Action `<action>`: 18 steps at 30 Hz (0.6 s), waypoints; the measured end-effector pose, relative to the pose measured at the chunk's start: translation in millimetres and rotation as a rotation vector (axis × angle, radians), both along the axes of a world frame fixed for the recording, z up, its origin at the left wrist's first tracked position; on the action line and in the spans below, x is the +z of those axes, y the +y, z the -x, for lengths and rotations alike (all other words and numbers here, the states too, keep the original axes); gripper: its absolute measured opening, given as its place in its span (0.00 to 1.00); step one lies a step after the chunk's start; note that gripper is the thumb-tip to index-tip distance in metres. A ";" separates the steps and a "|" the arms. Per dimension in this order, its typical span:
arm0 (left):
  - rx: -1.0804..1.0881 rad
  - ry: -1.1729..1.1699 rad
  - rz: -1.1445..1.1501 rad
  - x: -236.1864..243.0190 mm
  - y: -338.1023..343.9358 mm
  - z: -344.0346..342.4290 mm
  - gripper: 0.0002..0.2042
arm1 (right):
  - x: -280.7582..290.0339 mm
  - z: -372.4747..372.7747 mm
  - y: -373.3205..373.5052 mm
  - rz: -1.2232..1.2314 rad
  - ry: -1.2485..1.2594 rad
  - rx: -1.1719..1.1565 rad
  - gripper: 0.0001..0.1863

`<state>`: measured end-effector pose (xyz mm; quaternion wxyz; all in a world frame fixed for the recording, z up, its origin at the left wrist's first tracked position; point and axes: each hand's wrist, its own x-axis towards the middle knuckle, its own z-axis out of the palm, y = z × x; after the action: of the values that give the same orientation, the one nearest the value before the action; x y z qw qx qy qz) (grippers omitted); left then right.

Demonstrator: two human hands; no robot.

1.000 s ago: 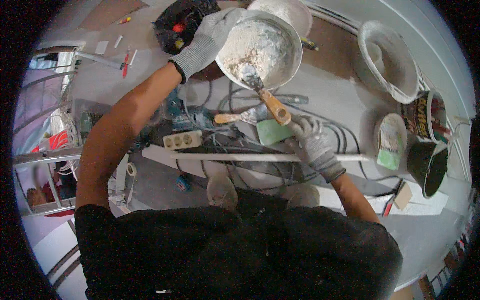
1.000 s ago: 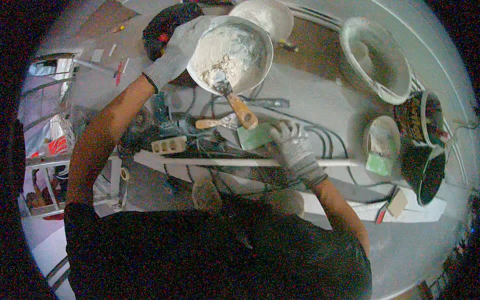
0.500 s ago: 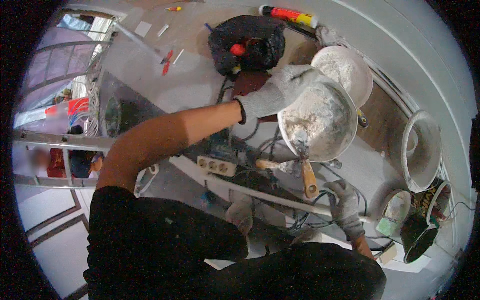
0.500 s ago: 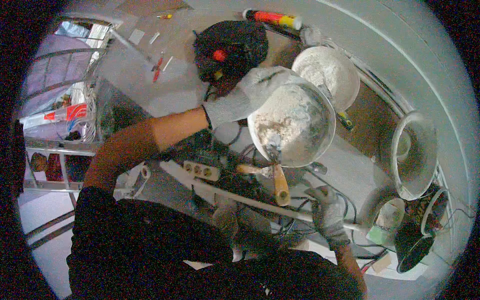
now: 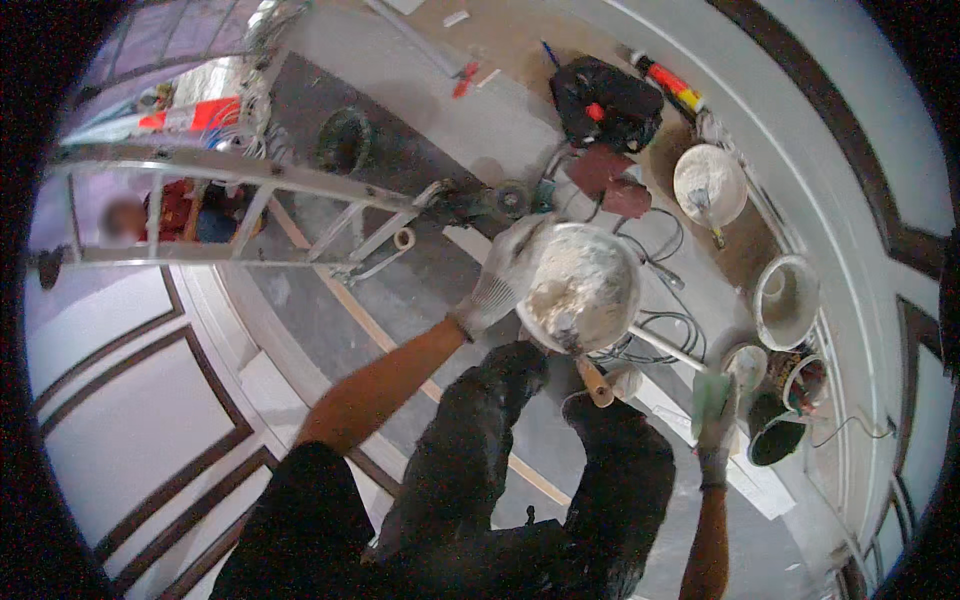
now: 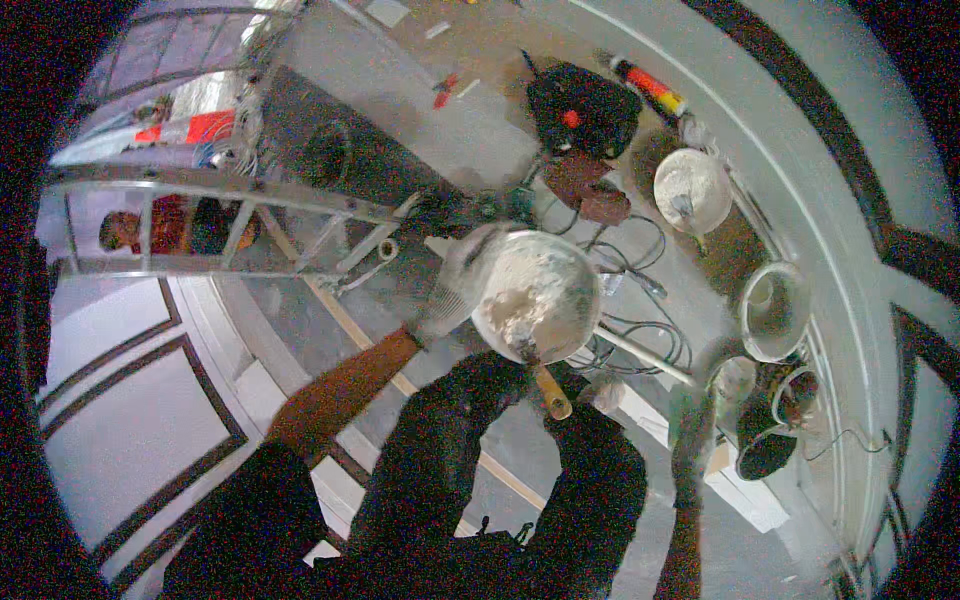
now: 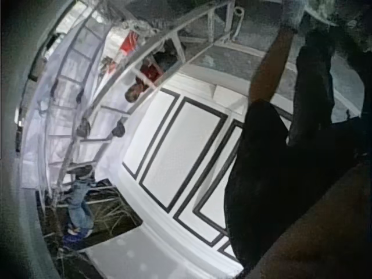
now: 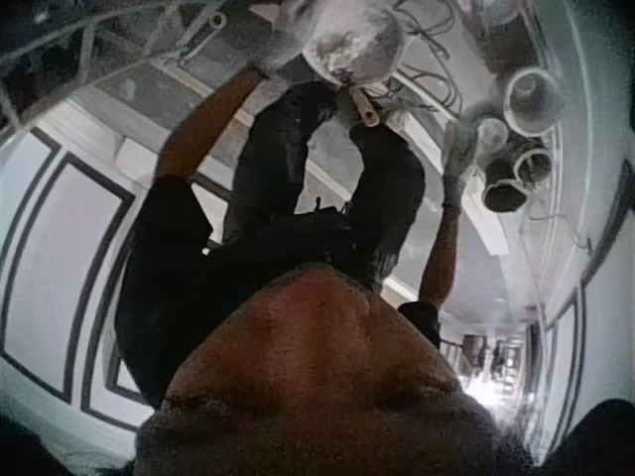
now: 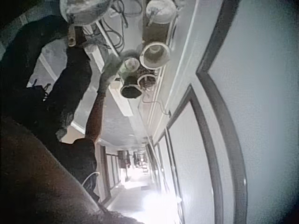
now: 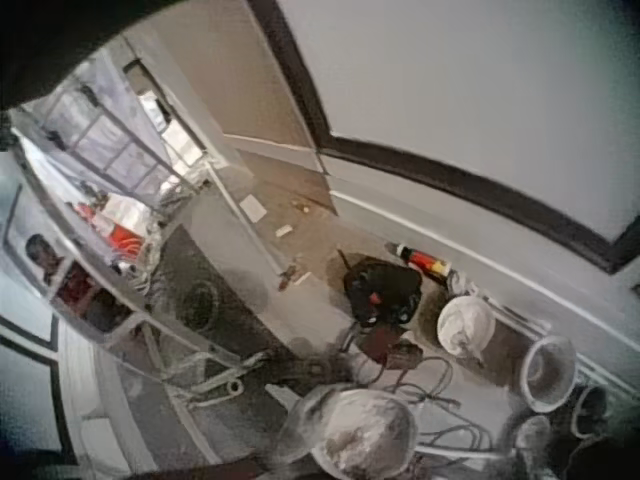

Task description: The person mixes plaster in a small bowl using a putty knife and then applies the plaster to a wall joint, smoothing it with a spatula.

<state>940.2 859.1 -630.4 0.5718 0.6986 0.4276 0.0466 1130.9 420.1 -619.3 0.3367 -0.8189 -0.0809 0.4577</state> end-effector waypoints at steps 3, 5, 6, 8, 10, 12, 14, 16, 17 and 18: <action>0.472 -0.148 0.237 84.6 -4.1 49.1 0.16 | 80.6 -4.1 -36.1 -0.210 0.140 -0.089 0.34; 0.615 -0.079 0.320 155.1 -7.6 83.9 0.17 | 86.5 19.5 -118.6 -0.371 0.539 -0.665 0.33; 0.671 -0.038 0.362 197.2 -5.6 93.8 0.18 | 143.6 30.4 -93.0 -0.160 0.389 -0.307 0.33; 0.728 0.066 0.246 237.3 -28.5 183.1 0.20 | 236.1 39.4 -60.3 0.134 0.220 0.249 0.30; 0.793 0.061 0.176 290.0 -52.1 230.0 0.20 | 279.6 50.1 -79.7 0.168 0.186 0.513 0.24; 0.912 0.020 0.246 333.6 -50.4 243.2 0.20 | 310.9 45.0 -94.5 0.176 0.126 0.705 0.19; 0.934 0.046 0.298 383.7 -63.6 267.1 0.20 | 315.3 47.3 -115.5 0.154 0.067 0.792 0.18; 1.052 0.103 0.274 404.4 -94.3 313.5 0.20 | 300.3 62.7 -126.6 0.146 -0.044 0.892 0.18; 1.139 0.070 0.248 416.3 -82.3 309.1 0.20 | 308.5 59.3 -96.7 0.120 -0.087 0.872 0.18; 1.121 0.028 0.226 425.3 -65.7 306.3 0.20 | 321.0 54.0 -70.5 0.124 -0.051 0.712 0.18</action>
<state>633.9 793.4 -205.1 0.5252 0.3000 0.7427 0.2874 1076.9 349.6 -298.3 0.1039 -0.7693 -0.3415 0.5298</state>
